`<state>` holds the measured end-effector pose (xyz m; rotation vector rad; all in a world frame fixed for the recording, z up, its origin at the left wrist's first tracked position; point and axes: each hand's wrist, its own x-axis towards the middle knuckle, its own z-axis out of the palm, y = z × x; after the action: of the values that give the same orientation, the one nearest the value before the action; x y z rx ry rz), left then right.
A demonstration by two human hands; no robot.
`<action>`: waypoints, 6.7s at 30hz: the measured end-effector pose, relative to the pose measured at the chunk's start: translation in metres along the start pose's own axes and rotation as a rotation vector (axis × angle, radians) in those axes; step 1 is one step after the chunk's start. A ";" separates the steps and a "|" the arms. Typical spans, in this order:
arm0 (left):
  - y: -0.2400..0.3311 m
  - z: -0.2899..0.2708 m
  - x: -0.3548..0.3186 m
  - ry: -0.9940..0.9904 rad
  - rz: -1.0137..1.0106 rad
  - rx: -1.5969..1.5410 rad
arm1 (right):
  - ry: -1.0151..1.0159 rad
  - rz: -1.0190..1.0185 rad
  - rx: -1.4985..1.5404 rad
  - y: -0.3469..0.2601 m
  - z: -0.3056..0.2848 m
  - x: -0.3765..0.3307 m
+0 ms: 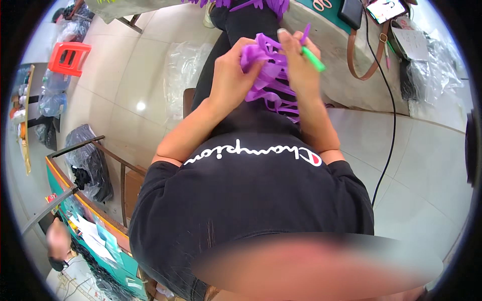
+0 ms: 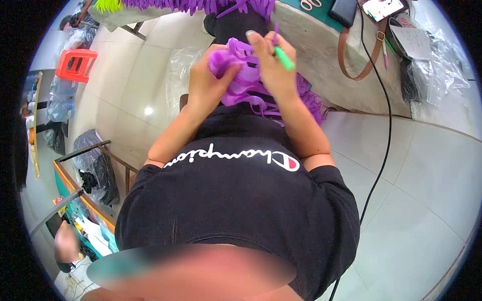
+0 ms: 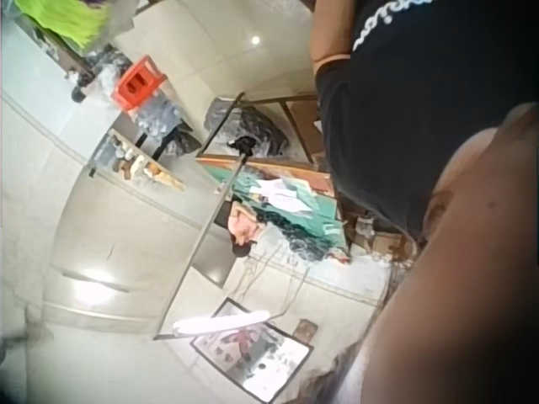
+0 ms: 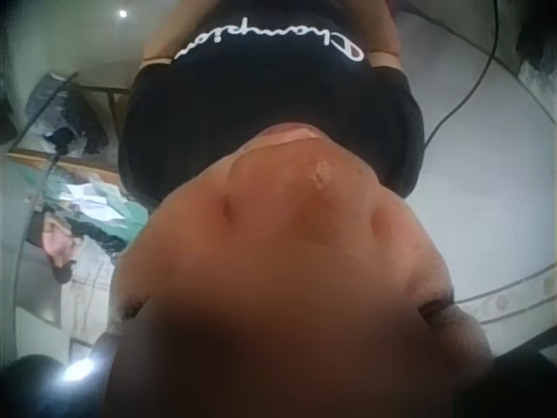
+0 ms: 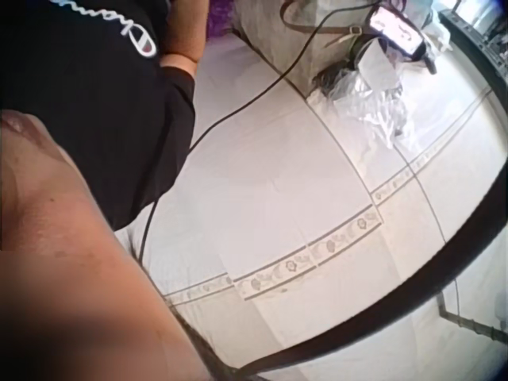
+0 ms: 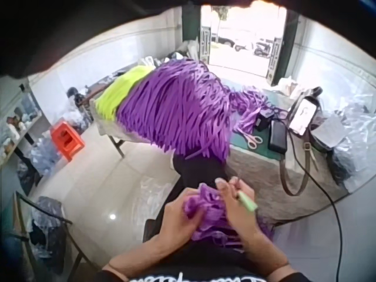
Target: Untangling and inspecting purple fabric fringe strips using a hook tool.
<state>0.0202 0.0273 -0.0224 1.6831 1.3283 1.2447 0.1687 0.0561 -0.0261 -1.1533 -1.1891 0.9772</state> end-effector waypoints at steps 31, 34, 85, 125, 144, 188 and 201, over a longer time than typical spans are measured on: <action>0.018 -0.010 0.006 -0.104 -0.226 -0.865 | -0.786 0.116 0.942 -0.014 -0.018 -0.012; 0.017 -0.008 0.003 -0.028 -0.166 -0.829 | -0.606 0.047 0.677 -0.009 -0.014 -0.018; -0.007 -0.005 0.008 -0.225 -0.483 -1.050 | -0.260 -0.483 -0.211 -0.006 -0.023 -0.008; -0.020 0.025 0.003 -0.009 -0.475 -1.055 | -0.247 -0.017 0.105 0.003 -0.028 -0.008; -0.012 0.031 -0.008 0.017 -0.393 -0.789 | -0.279 0.017 0.302 -0.003 -0.016 -0.012; -0.001 0.025 -0.010 -0.087 -0.362 -0.823 | -0.460 0.181 0.681 0.013 -0.041 -0.022; -0.007 0.012 -0.016 -0.559 -0.583 -0.711 | 0.734 0.199 -0.295 0.053 -0.135 0.087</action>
<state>0.0286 0.0148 -0.0374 0.9284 0.7953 0.6915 0.3156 0.1315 -0.0639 -1.6982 -0.6346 0.4403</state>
